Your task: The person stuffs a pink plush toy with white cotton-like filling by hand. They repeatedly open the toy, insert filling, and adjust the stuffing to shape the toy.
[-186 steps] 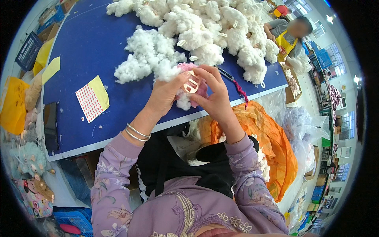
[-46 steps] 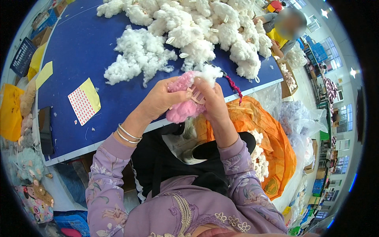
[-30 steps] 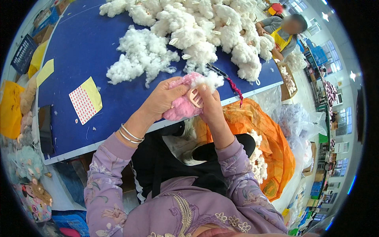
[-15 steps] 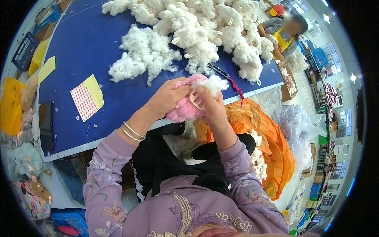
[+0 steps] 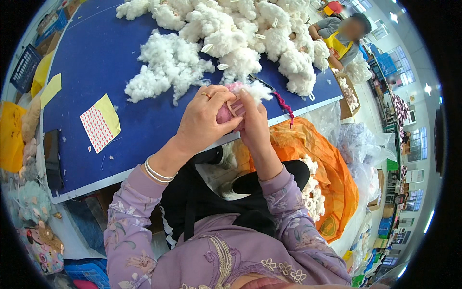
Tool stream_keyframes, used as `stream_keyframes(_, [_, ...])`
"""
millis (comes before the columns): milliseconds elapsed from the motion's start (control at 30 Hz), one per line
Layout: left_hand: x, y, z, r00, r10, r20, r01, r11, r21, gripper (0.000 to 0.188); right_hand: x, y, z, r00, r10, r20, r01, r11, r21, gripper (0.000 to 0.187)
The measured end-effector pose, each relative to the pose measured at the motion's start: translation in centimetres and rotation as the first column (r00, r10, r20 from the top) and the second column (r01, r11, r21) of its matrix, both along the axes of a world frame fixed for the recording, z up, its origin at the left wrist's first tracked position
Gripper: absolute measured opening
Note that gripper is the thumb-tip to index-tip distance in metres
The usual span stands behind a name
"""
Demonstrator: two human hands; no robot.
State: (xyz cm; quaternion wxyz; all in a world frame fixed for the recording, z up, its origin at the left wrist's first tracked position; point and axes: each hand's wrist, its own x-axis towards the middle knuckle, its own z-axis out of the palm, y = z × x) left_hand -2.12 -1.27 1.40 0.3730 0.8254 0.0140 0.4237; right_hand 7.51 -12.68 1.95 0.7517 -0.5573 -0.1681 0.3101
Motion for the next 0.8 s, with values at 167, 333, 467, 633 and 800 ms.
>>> stream_keyframes(167, [-0.2, 0.1, -0.2, 1.0, 0.006, -0.021, -0.006, 1.0, 0.028, 0.048, -0.1, 0.9, -0.2, 0.986, -0.043, -0.164, 0.058, 0.995, 0.084, 0.04])
stream_keyframes(333, [0.0, 0.0, -0.3, 0.998, 0.07, 0.005, -0.07, 0.996, 0.057, 0.048, -0.5, 1.1, 0.1, 0.983, -0.08, -0.168, 0.096, 0.991, 0.091, 0.042])
stream_keyframes(467, [0.1, 0.1, -0.5, 0.998, 0.06, 0.021, -0.061, 0.998, 0.019, 0.048, -0.4, 0.7, -0.3, 0.994, -0.059, -0.087, 0.065, 0.996, 0.063, 0.044])
stream_keyframes(633, [-0.2, 0.1, -0.2, 0.999, 0.045, 0.015, -0.044, 0.999, -0.017, 0.046, -1.1, 1.1, -0.4, 0.992, -0.098, -0.079, 0.112, 0.974, 0.199, 0.043])
stream_keyframes(800, [-0.1, 0.0, 0.1, 0.999, 0.052, -0.005, -0.052, 0.996, -0.068, 0.05, -1.4, 1.5, 0.0, 0.985, -0.123, -0.12, 0.148, 0.964, 0.22, 0.043])
